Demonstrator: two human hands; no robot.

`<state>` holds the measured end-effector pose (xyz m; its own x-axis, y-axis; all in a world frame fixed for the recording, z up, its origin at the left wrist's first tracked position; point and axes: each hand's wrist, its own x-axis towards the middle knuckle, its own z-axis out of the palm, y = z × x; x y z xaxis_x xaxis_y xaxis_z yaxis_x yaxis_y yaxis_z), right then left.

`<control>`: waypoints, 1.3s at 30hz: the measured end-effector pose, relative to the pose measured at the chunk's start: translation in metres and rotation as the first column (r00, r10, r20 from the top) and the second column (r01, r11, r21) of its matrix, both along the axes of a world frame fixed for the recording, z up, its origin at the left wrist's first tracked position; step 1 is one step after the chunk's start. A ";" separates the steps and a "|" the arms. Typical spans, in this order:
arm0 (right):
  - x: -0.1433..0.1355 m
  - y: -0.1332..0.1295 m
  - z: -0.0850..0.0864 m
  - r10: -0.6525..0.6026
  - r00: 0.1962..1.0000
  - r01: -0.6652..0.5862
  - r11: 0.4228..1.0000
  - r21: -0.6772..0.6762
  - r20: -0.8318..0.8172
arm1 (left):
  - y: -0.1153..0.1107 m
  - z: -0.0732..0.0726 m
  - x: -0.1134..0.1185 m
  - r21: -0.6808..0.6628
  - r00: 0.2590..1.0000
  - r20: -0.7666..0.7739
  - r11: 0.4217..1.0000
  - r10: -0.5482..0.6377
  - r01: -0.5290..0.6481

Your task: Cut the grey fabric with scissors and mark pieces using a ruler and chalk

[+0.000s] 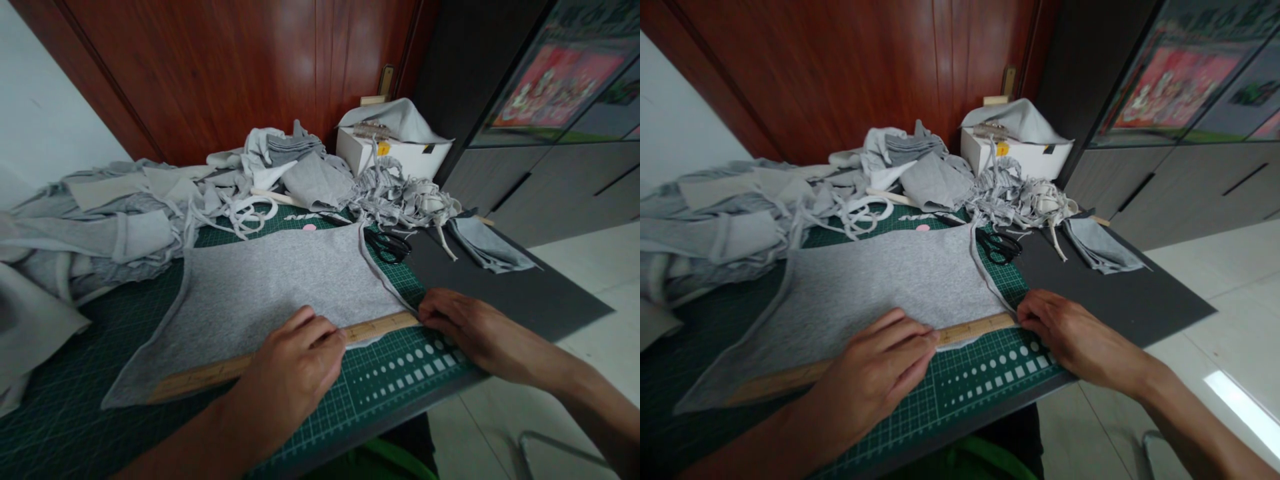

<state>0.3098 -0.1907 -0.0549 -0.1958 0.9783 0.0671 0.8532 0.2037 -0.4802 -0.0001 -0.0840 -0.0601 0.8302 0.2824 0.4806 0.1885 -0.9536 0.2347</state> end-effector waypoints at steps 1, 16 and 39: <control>0.001 0.000 0.000 -0.017 1.000 0.017 1.000 0.010 -0.003 | 0.000 0.000 0.000 -0.008 1.000 0.000 1.000 0.000 0.000; -0.039 -0.006 0.007 0.248 0.912 -0.375 0.825 0.423 0.327 | 0.004 0.002 0.001 -0.084 1.000 -0.007 0.996 -0.010 0.009; -0.094 0.003 -0.010 0.013 0.975 -0.136 0.827 0.546 0.223 | 0.012 0.011 0.003 -0.222 1.000 -0.026 0.975 0.006 -0.012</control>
<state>0.2158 -0.1878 -0.0650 -0.3362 0.7685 0.5445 0.8889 0.4499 -0.0862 0.0034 -0.0717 -0.0490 0.8384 0.3870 0.3838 0.2052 -0.8765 0.4355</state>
